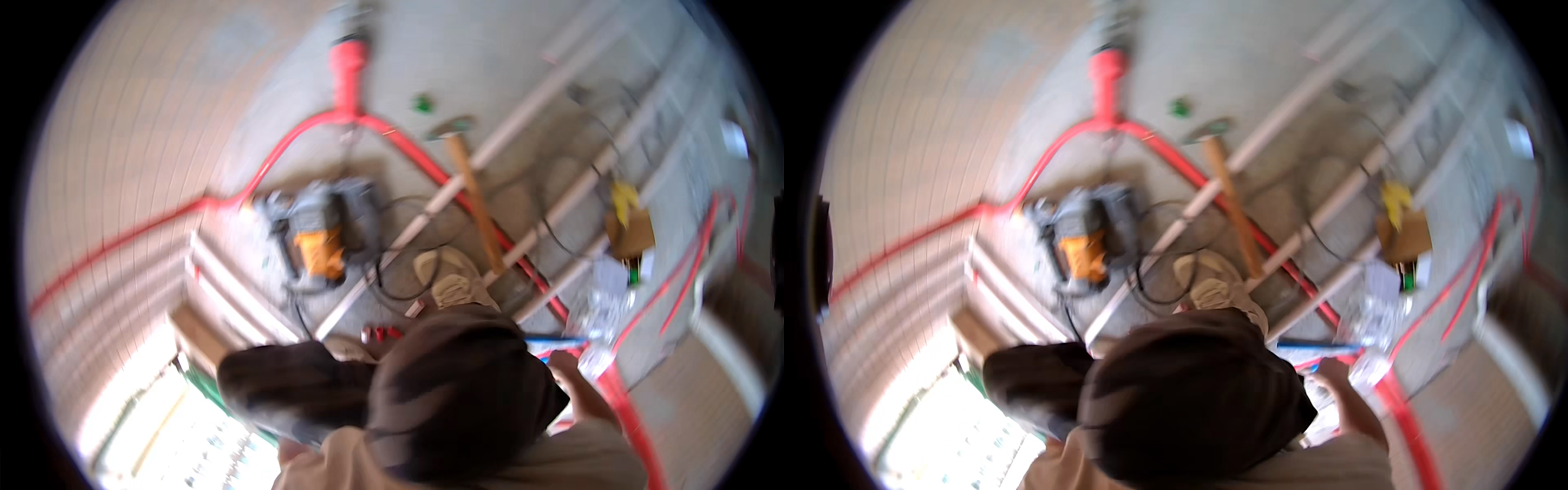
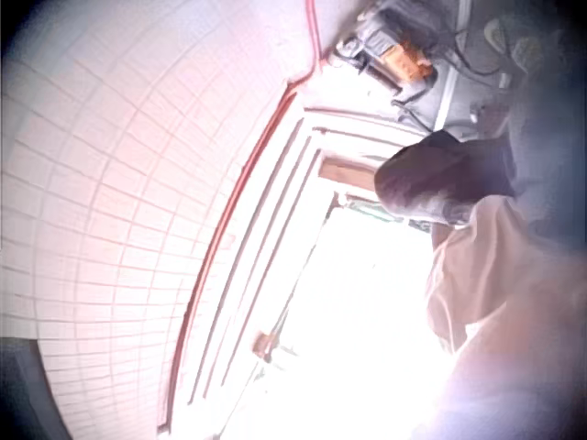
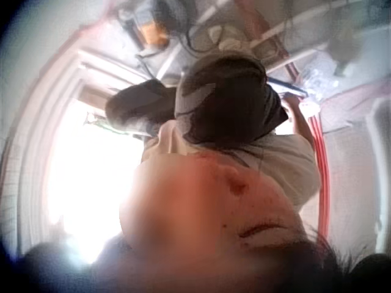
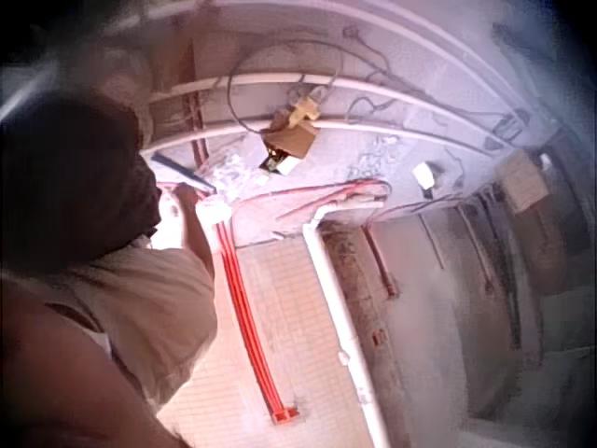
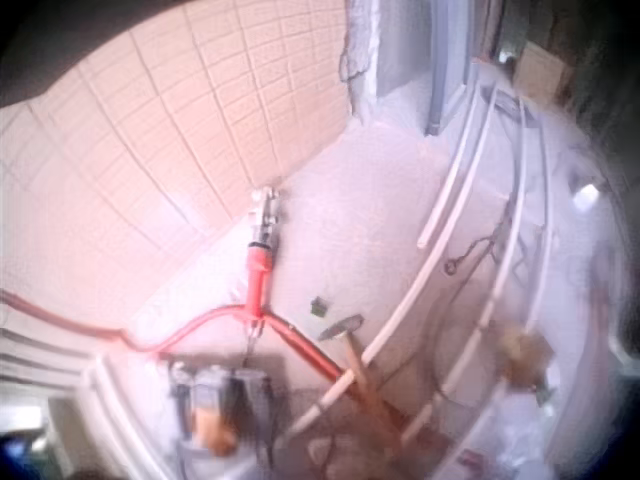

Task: The person drills holes into a concrete wall to secure white PVC pipes. They use a hammer to tap pipe fittings into place and a pipe cutter to trim red pipes. The person also uses a wrench to tighten connections and attaches blue and red caps to the pipe ends.

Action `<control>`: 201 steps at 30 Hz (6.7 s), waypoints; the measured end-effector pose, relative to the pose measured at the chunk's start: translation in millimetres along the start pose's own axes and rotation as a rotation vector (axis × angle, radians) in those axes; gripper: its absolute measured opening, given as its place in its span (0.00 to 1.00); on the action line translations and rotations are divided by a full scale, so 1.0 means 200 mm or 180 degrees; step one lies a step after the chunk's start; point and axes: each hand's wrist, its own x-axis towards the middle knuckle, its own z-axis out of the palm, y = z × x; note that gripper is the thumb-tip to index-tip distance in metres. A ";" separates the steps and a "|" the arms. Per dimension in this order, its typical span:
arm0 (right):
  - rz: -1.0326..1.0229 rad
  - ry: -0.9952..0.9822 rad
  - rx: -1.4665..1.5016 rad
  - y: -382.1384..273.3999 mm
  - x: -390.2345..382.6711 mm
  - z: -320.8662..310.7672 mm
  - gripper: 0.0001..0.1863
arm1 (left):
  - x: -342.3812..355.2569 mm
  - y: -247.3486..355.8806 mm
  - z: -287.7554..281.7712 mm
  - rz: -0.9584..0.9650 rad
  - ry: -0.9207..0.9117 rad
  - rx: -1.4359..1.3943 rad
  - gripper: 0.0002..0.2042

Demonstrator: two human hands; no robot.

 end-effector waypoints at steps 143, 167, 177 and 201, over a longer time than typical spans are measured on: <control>-0.4553 0.2492 0.0063 -4.75 -0.23 -1.66 0.12 | 1.47 -0.33 -1.17 0.0746 0.4321 -0.3216 0.06; -0.2916 0.1747 -0.3059 -2.69 -1.13 -2.21 0.10 | 1.49 -0.26 -1.19 0.0411 0.4151 -0.1560 0.08; -0.1927 0.2056 -0.0587 -1.27 -0.96 -1.78 0.15 | 1.50 -0.16 -1.28 -0.0474 0.3383 -0.0880 0.17; -0.2011 0.3195 0.2585 -0.90 -0.09 -1.63 0.11 | 0.01 0.18 -0.58 -0.0843 -0.1248 0.1018 0.19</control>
